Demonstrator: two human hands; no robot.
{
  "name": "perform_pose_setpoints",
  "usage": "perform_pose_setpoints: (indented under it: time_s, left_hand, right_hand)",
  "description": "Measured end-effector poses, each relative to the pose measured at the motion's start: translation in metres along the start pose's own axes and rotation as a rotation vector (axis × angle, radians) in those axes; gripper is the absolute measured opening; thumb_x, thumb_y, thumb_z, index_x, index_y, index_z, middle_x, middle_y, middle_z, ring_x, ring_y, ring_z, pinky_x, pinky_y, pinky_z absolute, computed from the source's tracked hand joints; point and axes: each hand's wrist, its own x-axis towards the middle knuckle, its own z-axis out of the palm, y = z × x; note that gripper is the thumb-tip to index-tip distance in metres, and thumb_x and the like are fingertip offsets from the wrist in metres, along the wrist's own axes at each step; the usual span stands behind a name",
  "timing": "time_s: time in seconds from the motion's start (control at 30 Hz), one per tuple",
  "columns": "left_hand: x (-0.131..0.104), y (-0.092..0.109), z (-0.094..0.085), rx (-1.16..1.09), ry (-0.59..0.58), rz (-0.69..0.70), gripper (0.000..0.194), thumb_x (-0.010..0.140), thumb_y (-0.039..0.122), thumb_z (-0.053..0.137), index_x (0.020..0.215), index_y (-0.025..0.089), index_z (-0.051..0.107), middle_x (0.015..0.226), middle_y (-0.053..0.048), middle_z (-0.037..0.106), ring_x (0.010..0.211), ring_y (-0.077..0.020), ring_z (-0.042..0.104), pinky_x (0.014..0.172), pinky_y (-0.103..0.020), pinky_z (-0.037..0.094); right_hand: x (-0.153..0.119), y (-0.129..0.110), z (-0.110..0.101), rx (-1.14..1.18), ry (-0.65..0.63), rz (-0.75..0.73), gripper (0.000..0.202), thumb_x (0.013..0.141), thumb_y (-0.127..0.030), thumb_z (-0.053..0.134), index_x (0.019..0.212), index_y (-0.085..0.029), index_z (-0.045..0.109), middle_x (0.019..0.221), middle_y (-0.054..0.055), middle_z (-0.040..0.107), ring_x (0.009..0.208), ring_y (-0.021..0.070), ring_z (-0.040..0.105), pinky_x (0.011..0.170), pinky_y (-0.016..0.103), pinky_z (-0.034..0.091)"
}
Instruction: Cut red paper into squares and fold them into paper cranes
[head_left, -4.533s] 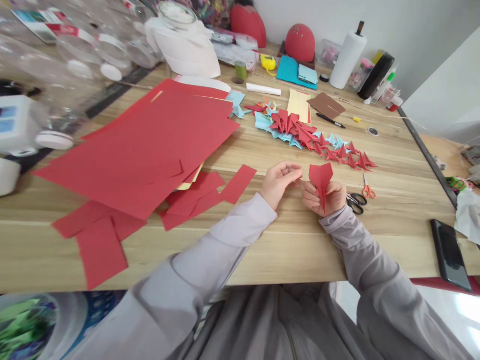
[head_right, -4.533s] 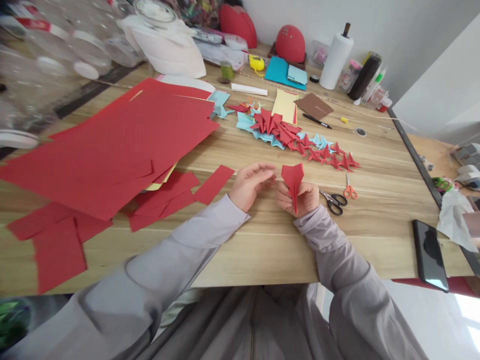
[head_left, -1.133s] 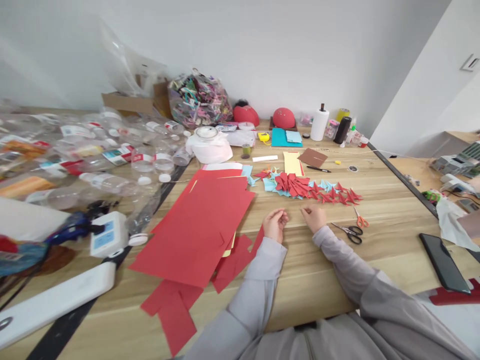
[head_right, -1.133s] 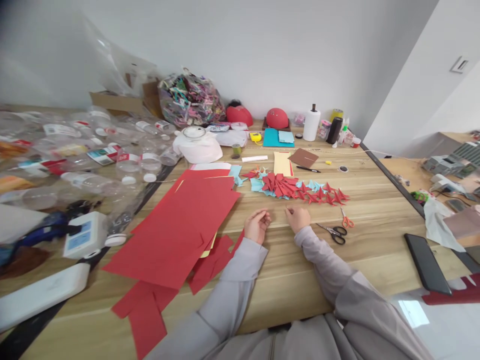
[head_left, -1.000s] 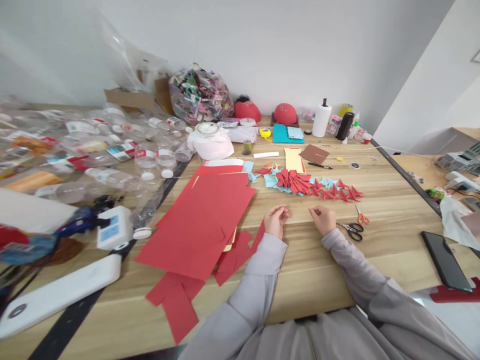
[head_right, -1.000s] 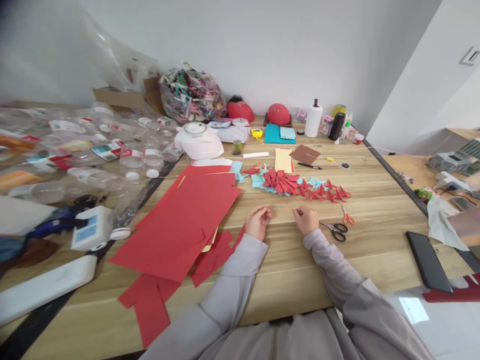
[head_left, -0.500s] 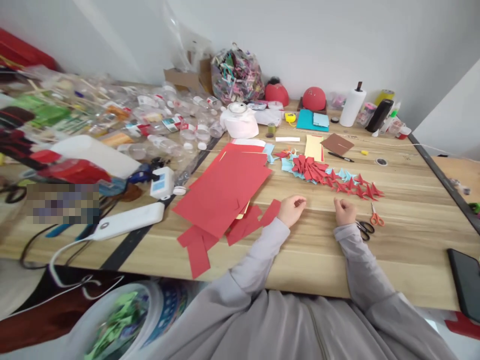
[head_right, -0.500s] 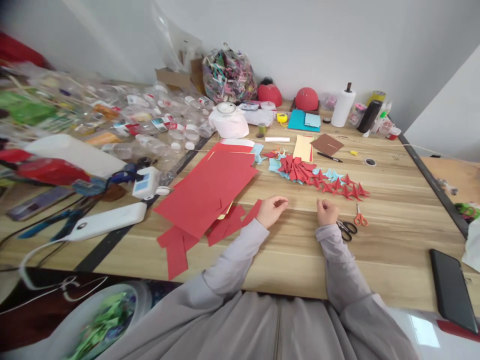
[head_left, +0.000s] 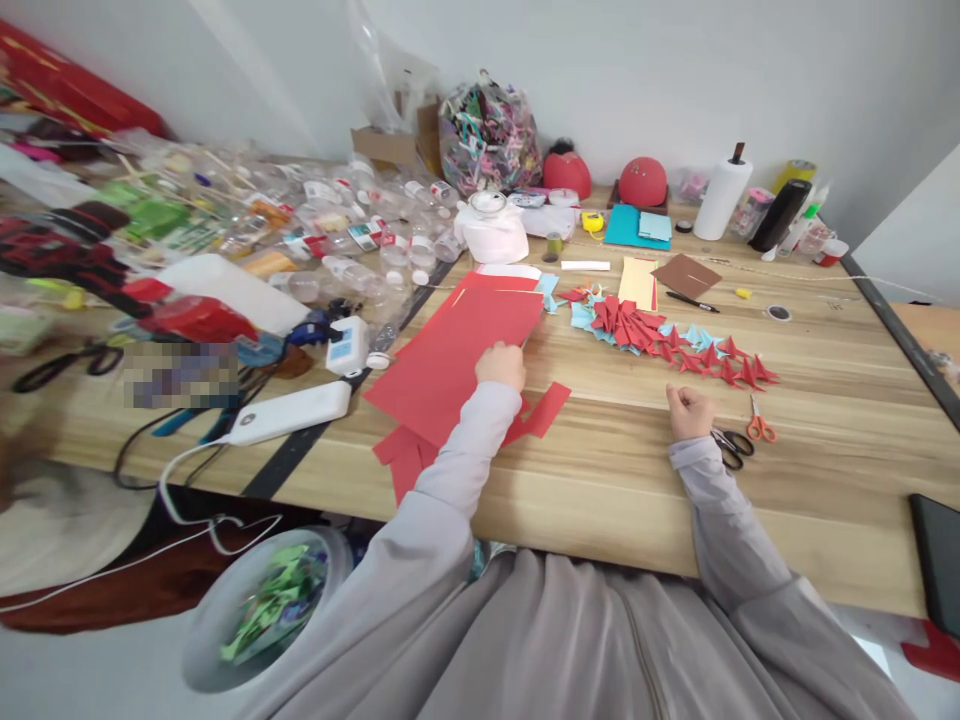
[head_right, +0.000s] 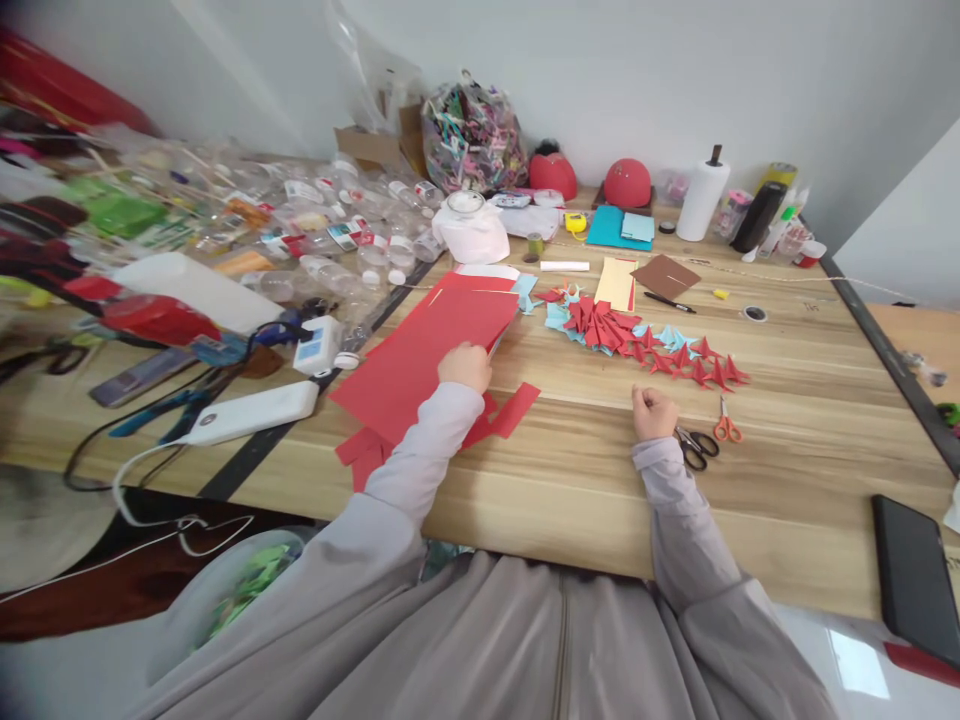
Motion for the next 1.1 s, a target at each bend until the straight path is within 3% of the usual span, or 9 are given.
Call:
perform_pose_setpoints:
  time_s: [0.17,0.23,0.4,0.47,0.63,0.77,0.87,0.97,1.1]
  left_hand:
    - [0.009,-0.002,-0.041,0.018,0.127,-0.039,0.023,0.084,0.016,0.046,0.086,0.013,0.069,0.090,-0.019,0.067,0.091,-0.0326,0.061,0.079,-0.042,0.043]
    - [0.012,-0.004,-0.065,-0.075,0.300,-0.047,0.021,0.086,0.019,0.048,0.083,0.012,0.068,0.085,-0.015,0.067,0.086,-0.0291,0.061,0.078,-0.040,0.042]
    - [0.006,0.002,-0.109,-0.773,0.834,0.122,0.008,0.081,0.013,0.061,0.076,0.010,0.066,0.064,0.002,0.061,0.066,-0.0122,0.053,0.070,-0.026,0.042]
    - [-0.005,0.012,-0.117,-1.089,0.924,0.279,0.003,0.079,0.011,0.065,0.081,0.010,0.067,0.070,0.003,0.065,0.068,-0.0104,0.055,0.071,-0.024,0.044]
    - [-0.037,0.041,-0.123,-1.580,0.685,0.431,0.021,0.066,0.026,0.082,0.075,0.014,0.068,0.075,0.001,0.070,0.074,-0.0119,0.062,0.078,-0.028,0.050]
    - [-0.063,0.055,-0.098,-1.742,0.337,0.161,0.028,0.062,0.031,0.085,0.081,0.017,0.069,0.083,0.001,0.073,0.076,-0.0115,0.065,0.078,-0.026,0.051]
    - [-0.085,0.063,-0.062,-1.787,0.077,-0.049,0.030,0.054,0.031,0.087,0.072,0.018,0.066,0.066,0.004,0.069,0.063,-0.0131,0.065,0.069,-0.028,0.053]
    - [-0.106,0.066,-0.031,-1.771,-0.271,-0.164,0.031,0.056,0.034,0.085,0.074,0.016,0.067,0.069,-0.001,0.071,0.066,-0.0166,0.067,0.065,-0.028,0.053]
    - [-0.120,0.063,-0.022,-1.719,-0.419,-0.218,0.033,0.054,0.033,0.086,0.074,0.015,0.068,0.069,-0.001,0.071,0.061,-0.0132,0.066,0.063,-0.024,0.052]
  right_hand:
    - [0.001,0.003,0.000,0.002,-0.002,0.030,0.048,0.076,-0.055,0.046,0.044,-0.021,0.034,0.045,-0.005,0.028,0.048,0.0093,0.029,0.052,0.026,0.027]
    - [0.001,0.003,0.000,0.008,-0.001,0.036,0.048,0.077,-0.055,0.046,0.044,-0.021,0.035,0.044,-0.005,0.028,0.048,0.0094,0.030,0.052,0.026,0.027]
    - [0.000,0.003,0.001,0.040,0.007,0.028,0.051,0.077,-0.056,0.049,0.044,-0.021,0.033,0.044,-0.006,0.026,0.048,0.0089,0.027,0.051,0.026,0.026]
    - [-0.001,0.003,0.000,0.060,0.014,0.024,0.052,0.077,-0.057,0.050,0.044,-0.021,0.034,0.044,-0.006,0.027,0.048,0.0087,0.027,0.051,0.026,0.025]
    - [-0.004,0.000,-0.002,0.159,-0.006,0.013,0.054,0.077,-0.063,0.052,0.046,-0.020,0.044,0.044,-0.005,0.035,0.048,0.0096,0.035,0.052,0.026,0.031]
    - [-0.009,-0.014,-0.015,0.323,-0.130,-0.013,0.064,0.082,-0.073,0.035,0.081,-0.018,0.065,0.067,0.005,0.064,0.063,0.0178,0.060,0.059,0.029,0.047]
    - [-0.022,-0.024,-0.032,0.704,-0.336,-0.062,0.083,0.080,-0.081,0.016,0.120,-0.022,0.057,0.111,0.015,0.068,0.104,0.0276,0.065,0.077,0.042,0.055]
    - [-0.041,-0.023,-0.048,0.812,-0.448,-0.103,0.075,0.078,-0.075,0.046,0.138,-0.029,0.042,0.132,0.014,0.058,0.124,0.0295,0.055,0.093,0.047,0.050]
    - [-0.062,-0.011,-0.058,0.713,-0.264,-0.033,0.080,0.069,-0.056,0.074,0.139,-0.032,0.042,0.143,0.010,0.049,0.128,0.0280,0.051,0.100,0.047,0.047]
